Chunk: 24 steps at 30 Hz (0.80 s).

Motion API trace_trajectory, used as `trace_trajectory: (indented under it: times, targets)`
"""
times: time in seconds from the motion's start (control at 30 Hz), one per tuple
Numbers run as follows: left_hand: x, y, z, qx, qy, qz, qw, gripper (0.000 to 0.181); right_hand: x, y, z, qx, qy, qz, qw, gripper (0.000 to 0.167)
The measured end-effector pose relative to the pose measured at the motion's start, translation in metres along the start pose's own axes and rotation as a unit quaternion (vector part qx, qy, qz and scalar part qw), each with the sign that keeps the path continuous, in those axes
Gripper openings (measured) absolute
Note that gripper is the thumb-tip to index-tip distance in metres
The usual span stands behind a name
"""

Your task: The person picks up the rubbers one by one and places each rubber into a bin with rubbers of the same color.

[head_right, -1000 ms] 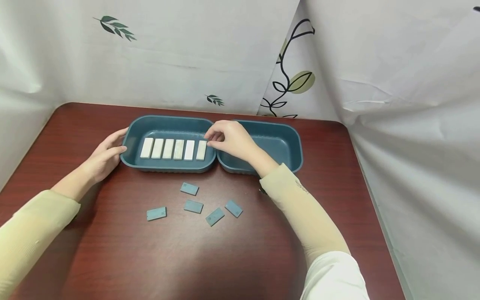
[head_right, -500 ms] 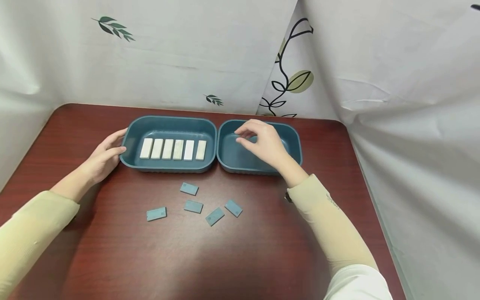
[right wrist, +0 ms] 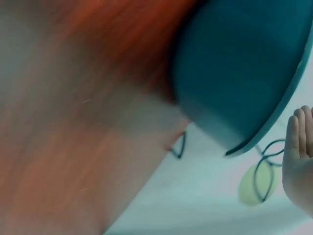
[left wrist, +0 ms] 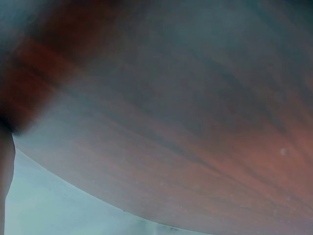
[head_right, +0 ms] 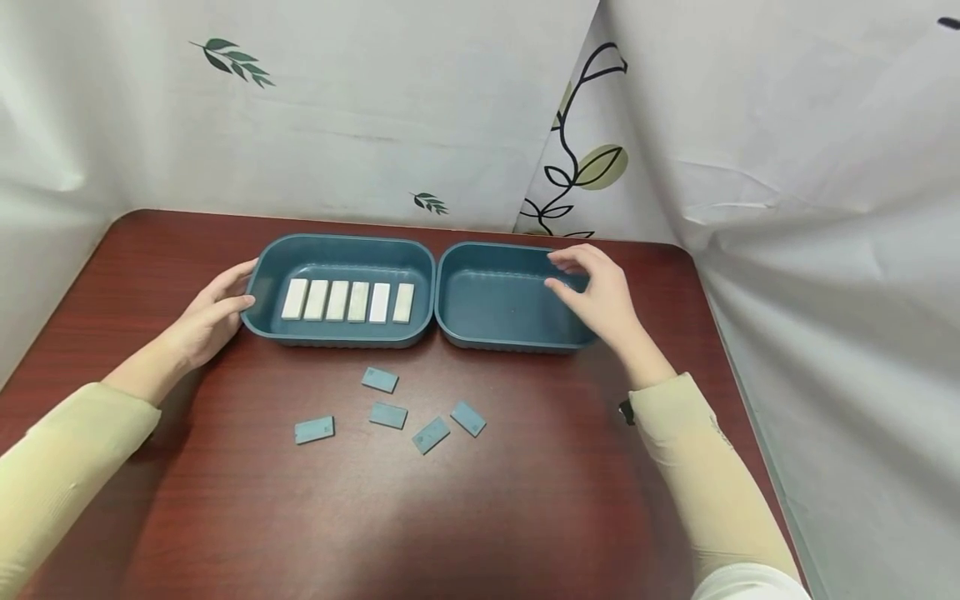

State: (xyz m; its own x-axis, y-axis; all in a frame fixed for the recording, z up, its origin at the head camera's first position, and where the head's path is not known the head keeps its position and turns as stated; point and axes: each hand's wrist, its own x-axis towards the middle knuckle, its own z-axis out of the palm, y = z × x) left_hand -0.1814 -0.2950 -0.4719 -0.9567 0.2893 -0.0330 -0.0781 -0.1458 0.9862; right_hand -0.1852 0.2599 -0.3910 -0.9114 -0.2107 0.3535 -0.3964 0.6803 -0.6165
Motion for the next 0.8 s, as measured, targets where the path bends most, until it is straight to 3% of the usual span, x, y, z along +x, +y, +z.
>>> trace_trajectory:
  times: [0.3,0.47,0.6,0.8]
  targets:
    - [-0.001,0.002,0.001,0.016,0.000,-0.006,0.9998,0.055,-0.017,0.030,-0.013,0.036,0.048,0.065,0.9960,0.041]
    - [0.000,0.003,0.001,0.019,0.000,-0.006,0.9998,0.055,-0.027,0.046,-0.015,0.026,0.079,0.102,0.9913,0.042]
    - [0.000,0.003,0.000,0.022,-0.001,-0.007,0.9997,0.055,-0.033,0.057,-0.015,0.037,0.082,0.127,0.9878,0.047]
    - [-0.001,0.002,0.000,0.017,0.001,-0.009,0.9998,0.054,-0.040,0.066,-0.014,0.110,0.064,0.174,0.9766,0.052]
